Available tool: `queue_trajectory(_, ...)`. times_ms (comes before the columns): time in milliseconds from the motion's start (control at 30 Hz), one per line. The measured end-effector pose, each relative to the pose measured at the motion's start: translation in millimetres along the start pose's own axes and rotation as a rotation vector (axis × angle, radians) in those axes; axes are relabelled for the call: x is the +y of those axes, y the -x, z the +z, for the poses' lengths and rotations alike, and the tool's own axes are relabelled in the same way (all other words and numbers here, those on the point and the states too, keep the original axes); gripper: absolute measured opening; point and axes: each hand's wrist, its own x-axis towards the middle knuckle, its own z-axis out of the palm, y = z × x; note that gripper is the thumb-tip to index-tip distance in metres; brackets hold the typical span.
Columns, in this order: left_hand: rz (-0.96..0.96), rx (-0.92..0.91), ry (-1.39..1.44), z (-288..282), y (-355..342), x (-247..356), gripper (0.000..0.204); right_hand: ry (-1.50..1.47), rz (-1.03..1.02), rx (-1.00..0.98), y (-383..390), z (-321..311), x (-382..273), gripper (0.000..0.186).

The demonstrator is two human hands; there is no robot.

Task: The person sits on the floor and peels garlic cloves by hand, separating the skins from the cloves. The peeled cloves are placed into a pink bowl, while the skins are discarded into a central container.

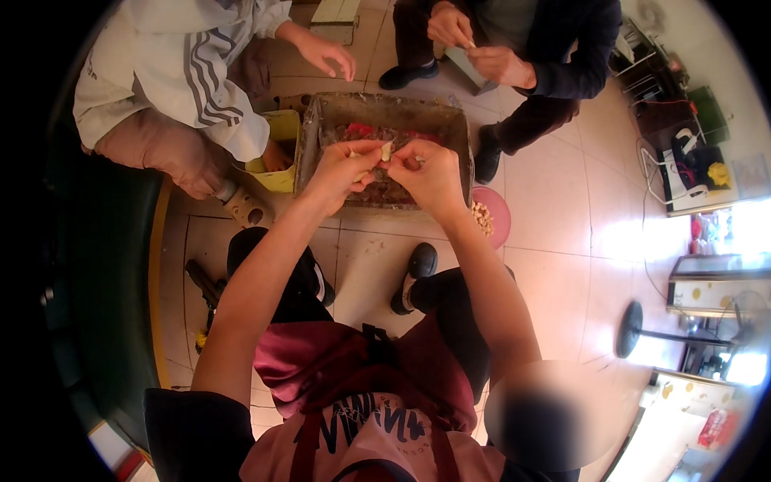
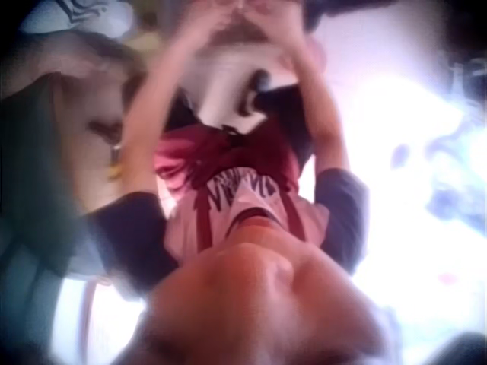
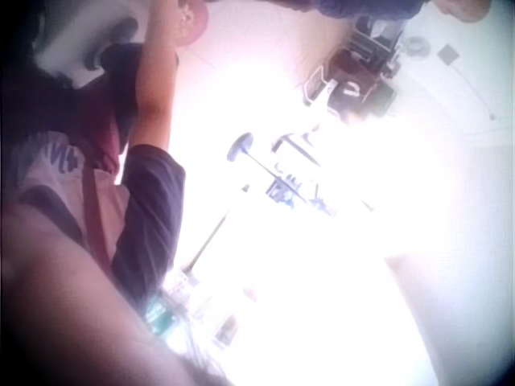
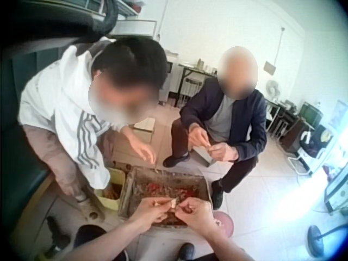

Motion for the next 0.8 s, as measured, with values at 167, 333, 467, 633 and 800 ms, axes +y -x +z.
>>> queue_trajectory(167, -0.037, -0.016, 0.048, 5, 1, 6, 0.032, 0.088, -0.021, 0.162, -9, -4, 6, 0.01)
queue_trajectory(333, -0.024, 0.008, 0.029, 2, 4, 11, 0.032, 0.061, 0.105, 0.131, -14, -15, -2, 0.016)
queue_trajectory(467, 0.071, 0.052, -0.03, 6, 5, 8, 0.027, -0.095, 0.069, 0.04, -13, -7, 9, 0.016)
queue_trajectory(633, 0.142, 0.101, -0.078, 7, 0, 1, 0.02, -0.071, 0.061, -0.006, -15, -7, 7, 0.013)
queue_trajectory(800, 0.141, 0.079, -0.081, 6, -3, 0, 0.019, -0.18, 0.061, 0.012, -18, -4, 19, 0.012)
